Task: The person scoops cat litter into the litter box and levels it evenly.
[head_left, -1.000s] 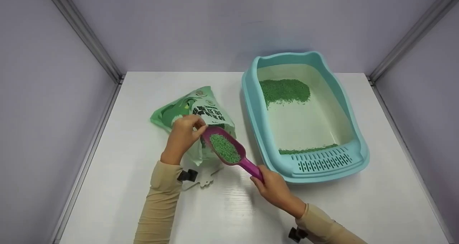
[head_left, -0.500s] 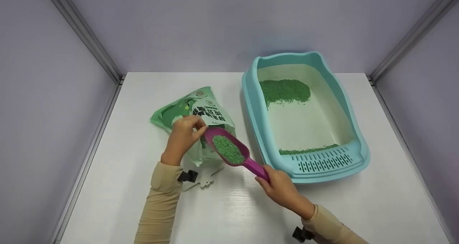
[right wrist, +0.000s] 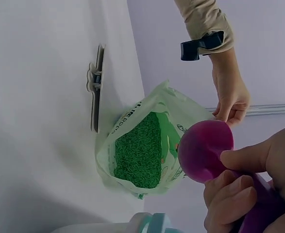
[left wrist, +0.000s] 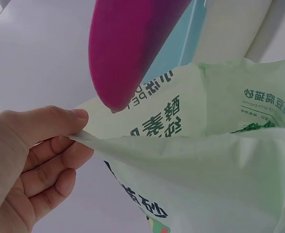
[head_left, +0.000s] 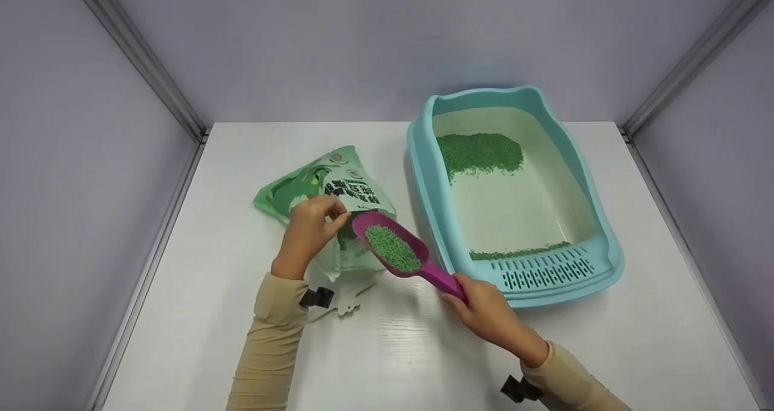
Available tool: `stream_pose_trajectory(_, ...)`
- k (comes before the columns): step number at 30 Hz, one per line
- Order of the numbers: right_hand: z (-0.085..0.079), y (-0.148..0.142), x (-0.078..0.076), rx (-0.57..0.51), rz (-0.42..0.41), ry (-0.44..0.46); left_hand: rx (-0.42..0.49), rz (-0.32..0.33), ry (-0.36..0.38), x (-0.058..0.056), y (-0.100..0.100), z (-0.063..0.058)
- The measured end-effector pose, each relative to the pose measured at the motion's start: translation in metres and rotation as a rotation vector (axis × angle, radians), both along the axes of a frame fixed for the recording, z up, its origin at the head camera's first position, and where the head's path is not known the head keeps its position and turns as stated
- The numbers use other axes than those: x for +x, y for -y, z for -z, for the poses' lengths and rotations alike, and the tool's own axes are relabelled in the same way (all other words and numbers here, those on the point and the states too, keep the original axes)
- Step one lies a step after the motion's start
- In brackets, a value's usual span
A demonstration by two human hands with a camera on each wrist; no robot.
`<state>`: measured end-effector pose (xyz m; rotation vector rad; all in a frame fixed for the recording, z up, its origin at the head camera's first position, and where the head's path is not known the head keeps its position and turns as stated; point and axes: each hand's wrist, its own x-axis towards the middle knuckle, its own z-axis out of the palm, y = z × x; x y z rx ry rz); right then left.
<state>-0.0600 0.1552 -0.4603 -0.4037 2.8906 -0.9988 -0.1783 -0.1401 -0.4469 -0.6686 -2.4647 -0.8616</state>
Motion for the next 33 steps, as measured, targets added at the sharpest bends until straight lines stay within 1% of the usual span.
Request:
stream_pose_trajectory(6,-0.010,-0.004,0.000,0.028,-0.007,0.020,-0.011,-0.005,0.011,0.001,0.001,0.000)
stream_pose_trajectory(9,-0.014,-0.006,-0.001,0.036,-0.017,0.014,-0.017,-0.010,0.015,0.002,0.001,0.000)
stream_pose_trajectory(16,-0.019,-0.012,-0.004,0.045,-0.034,-0.012,-0.021,-0.009,0.022,0.002,0.001,-0.002)
stream_pose_trajectory(22,-0.025,-0.017,-0.006,0.042,-0.035,0.009,-0.014,-0.001,0.022,0.000,0.001,-0.001)
stream_pose_trajectory(28,-0.027,-0.024,-0.007,0.035,-0.042,0.010,-0.019,-0.005,0.017,0.001,0.001,-0.002)
stream_pose_trajectory(33,-0.030,-0.029,-0.007,0.053,-0.043,0.012,-0.022,0.000,0.015,0.001,0.001,-0.002)
